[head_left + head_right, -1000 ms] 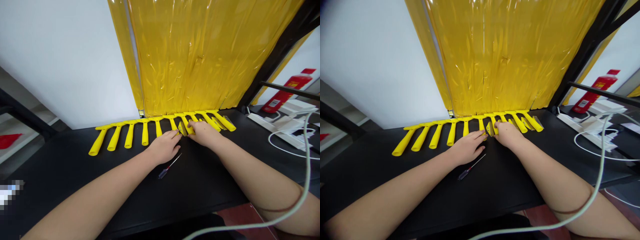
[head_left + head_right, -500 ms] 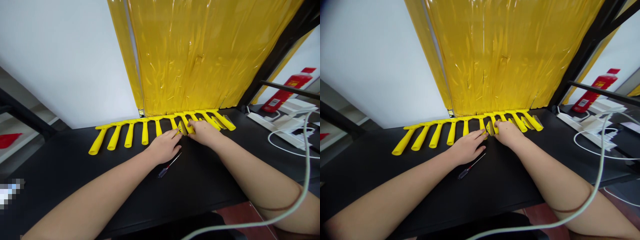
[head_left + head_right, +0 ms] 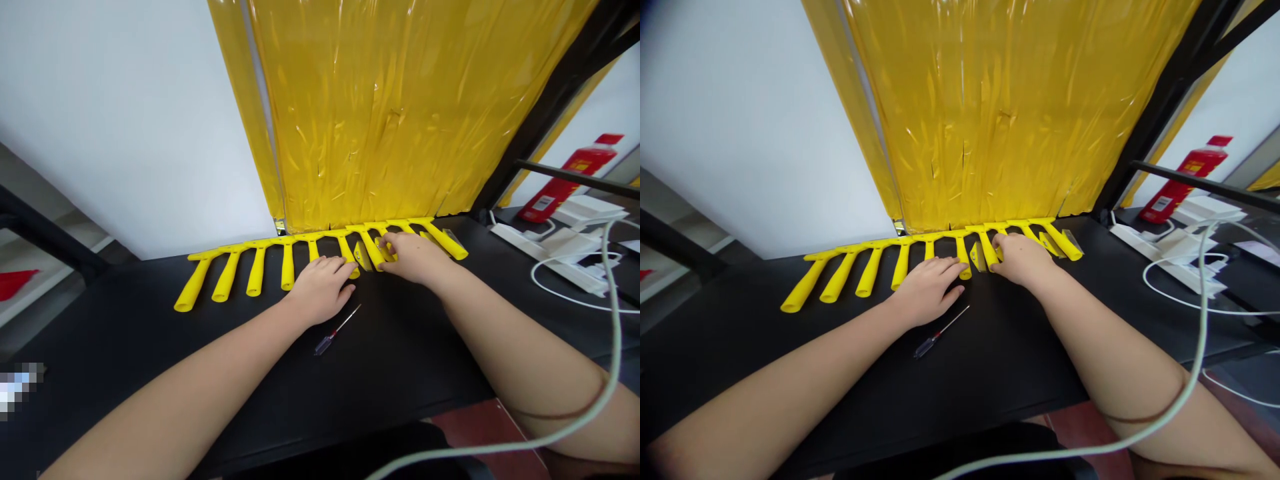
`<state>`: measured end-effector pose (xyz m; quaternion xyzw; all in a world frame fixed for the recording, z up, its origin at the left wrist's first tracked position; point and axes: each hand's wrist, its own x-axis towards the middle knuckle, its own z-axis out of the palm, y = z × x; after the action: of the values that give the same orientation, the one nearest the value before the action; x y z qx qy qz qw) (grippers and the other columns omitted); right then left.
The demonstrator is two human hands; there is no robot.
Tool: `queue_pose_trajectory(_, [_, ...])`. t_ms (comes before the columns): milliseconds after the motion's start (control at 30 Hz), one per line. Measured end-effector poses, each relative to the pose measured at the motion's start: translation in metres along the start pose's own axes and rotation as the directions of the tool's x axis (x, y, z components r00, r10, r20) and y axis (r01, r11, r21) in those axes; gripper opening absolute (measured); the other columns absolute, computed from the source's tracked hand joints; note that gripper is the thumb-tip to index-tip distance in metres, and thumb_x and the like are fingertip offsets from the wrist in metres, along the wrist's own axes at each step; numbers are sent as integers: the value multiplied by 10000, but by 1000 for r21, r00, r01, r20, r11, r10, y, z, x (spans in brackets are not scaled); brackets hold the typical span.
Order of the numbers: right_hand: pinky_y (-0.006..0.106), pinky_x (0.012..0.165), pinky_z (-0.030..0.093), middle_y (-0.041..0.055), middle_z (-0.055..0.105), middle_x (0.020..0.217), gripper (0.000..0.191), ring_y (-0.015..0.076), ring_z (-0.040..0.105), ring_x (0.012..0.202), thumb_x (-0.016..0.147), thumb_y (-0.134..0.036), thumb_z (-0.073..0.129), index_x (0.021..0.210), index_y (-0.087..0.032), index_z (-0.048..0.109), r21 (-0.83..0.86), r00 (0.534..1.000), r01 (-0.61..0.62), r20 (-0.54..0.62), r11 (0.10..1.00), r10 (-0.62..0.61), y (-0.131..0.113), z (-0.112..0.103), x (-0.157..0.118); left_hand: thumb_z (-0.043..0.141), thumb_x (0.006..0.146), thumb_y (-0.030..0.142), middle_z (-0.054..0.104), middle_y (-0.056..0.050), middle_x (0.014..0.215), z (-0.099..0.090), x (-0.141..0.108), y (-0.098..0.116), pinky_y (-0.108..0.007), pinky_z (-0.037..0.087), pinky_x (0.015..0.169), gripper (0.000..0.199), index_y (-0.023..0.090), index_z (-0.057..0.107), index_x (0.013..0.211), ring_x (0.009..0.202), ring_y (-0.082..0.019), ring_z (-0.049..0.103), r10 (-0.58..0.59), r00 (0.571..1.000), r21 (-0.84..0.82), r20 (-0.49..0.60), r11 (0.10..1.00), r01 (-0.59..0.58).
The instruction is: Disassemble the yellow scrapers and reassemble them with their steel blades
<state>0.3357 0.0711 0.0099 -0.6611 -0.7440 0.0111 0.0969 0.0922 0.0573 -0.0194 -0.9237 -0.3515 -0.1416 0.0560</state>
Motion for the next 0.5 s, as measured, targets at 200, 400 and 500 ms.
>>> queue_pose_trajectory(200, [363, 788, 489, 76, 704, 984, 168, 249, 654, 886, 911, -300, 671, 1043, -198, 688, 123, 958, 232, -200, 965, -205, -17, 7, -5, 503, 1034, 317, 735, -122, 1258, -51, -1, -23, -497, 489, 1067, 335, 151, 658, 1280, 1188, -319, 669, -195, 980, 87, -29, 977, 197])
queue_pose_trajectory(400, [399, 919, 475, 93, 700, 1011, 243, 268, 582, 983, 961, -325, 676, 1165, -194, 684, 163, 808, 577, -255, 800, -531, -41, 25, -13, 558, 1002, 302, 703, -124, 1315, -52, -54, -37, -518, 492, 1095, 324, 177, 683, 1273, 1237, -327, 641, -130, 990, 51, 50, 991, 127])
queue_pose_trajectory(500, [410, 925, 474, 99, 704, 1044, 373, 274, 570, 993, 988, -395, 657, 1310, -207, 666, 152, 793, 602, -232, 784, -564, -58, 30, -15, 553, 1018, 343, 622, -136, 1469, -37, -74, -40, -539, 440, 1173, 386, 183, 652, 1355, 1382, -338, 551, -149, 989, 23, 12, 989, 149])
